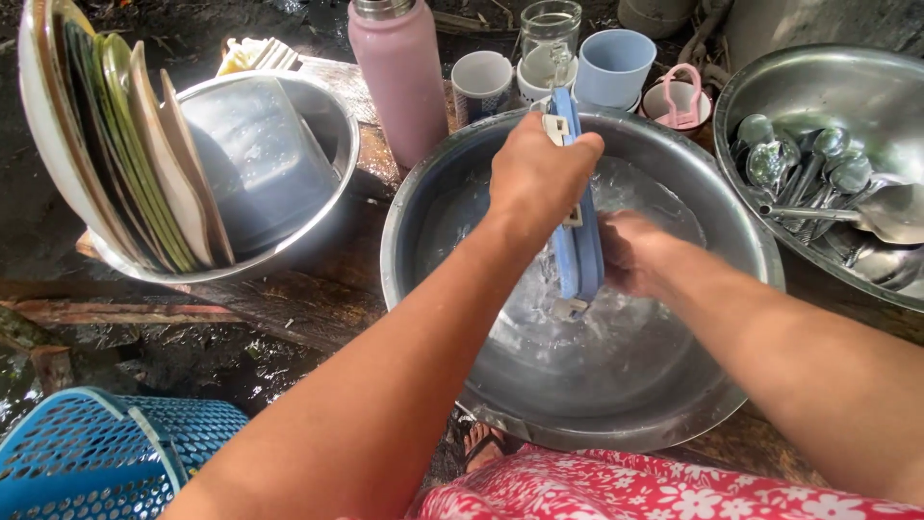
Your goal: Washing and rinsing various dishes, mugs, and utensils in a basin of water outdoors.
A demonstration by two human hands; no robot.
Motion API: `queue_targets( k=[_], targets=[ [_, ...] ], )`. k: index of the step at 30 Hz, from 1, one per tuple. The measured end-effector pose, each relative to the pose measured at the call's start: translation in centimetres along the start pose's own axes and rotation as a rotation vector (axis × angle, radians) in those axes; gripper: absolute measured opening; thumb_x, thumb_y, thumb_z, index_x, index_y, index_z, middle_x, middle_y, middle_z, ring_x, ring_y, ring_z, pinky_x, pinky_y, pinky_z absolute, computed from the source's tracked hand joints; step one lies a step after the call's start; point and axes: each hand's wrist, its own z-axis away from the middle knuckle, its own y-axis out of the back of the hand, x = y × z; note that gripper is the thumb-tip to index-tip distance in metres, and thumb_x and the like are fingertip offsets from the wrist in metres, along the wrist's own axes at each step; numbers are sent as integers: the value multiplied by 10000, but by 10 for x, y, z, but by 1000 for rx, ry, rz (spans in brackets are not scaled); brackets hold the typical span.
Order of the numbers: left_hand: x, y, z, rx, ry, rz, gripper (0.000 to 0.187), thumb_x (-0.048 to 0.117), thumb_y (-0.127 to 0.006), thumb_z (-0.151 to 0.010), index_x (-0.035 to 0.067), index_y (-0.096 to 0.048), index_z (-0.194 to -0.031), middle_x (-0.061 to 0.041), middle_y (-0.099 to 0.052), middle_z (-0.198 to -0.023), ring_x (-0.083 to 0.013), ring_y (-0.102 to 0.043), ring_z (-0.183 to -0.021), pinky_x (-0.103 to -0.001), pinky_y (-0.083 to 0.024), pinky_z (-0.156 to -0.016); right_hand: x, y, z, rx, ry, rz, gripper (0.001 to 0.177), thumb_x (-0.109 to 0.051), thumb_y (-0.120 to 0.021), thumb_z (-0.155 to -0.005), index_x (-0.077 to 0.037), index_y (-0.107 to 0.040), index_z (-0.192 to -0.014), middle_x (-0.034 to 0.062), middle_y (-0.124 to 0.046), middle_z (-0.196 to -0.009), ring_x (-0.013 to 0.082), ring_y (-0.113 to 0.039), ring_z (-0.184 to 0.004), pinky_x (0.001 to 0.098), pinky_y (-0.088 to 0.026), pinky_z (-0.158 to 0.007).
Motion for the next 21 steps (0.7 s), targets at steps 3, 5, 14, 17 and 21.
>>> queue_targets(
  k=[3, 5, 14, 17, 21],
  targets=[
    [7, -7, 7, 60, 15, -303, 471, 328, -709, -784, 35, -624, -1143, -208, -740, -1046, -370, -701, -1007, -435, -530, -915, 6, 2, -6, 38, -34, 91, 153, -188, -634, -1012, -67, -703, -1075, 41, -734, -851, 118, -686, -645, 294, -567, -606],
    [8, -8, 15, 17, 27, -412, 448, 299, -659, -833, 12, -610, -1174, -260, -716, -1100, -436, -681, -1058, -488, -529, -955, 12, 5, -16, 57, 14, 120, 176, -314, -607, -1022, -159, -685, -1052, -41, -687, -850, 76, -647, -697, 310, -542, -653],
    [-42, -21, 26, -546, -81, -614, 443, 417, -412, -1055, 127, -611, -1325, -122, -580, -1461, -361, -487, -1378, -811, -217, -1064, -20, 36, -6, -114, -90, -351, 666, -711, -423, -883, -118, -603, -1129, 47, -690, -1008, 214, -693, -888, 370, -601, -753],
    [-95, -21, 30, -505, -416, -889, 552, 406, -419, -1024, 127, -421, -1500, -99, -369, -1588, -307, -372, -1430, -796, -136, -1105, -1, 31, -10, 88, 17, -21, 557, -482, -718, -894, -63, -651, -1254, 53, -707, -1005, 239, -673, -892, 375, -572, -703],
    [-59, 12, 43, -574, -241, -1294, 551, 421, -463, -1025, 370, -361, -1563, -56, -191, -1692, -393, -128, -1556, -721, -50, -1174, 11, 24, -1, 73, 71, 228, 697, -400, -782, -816, -107, -464, -1363, 93, -766, -1046, 238, -744, -915, 337, -587, -727]
  ],
)
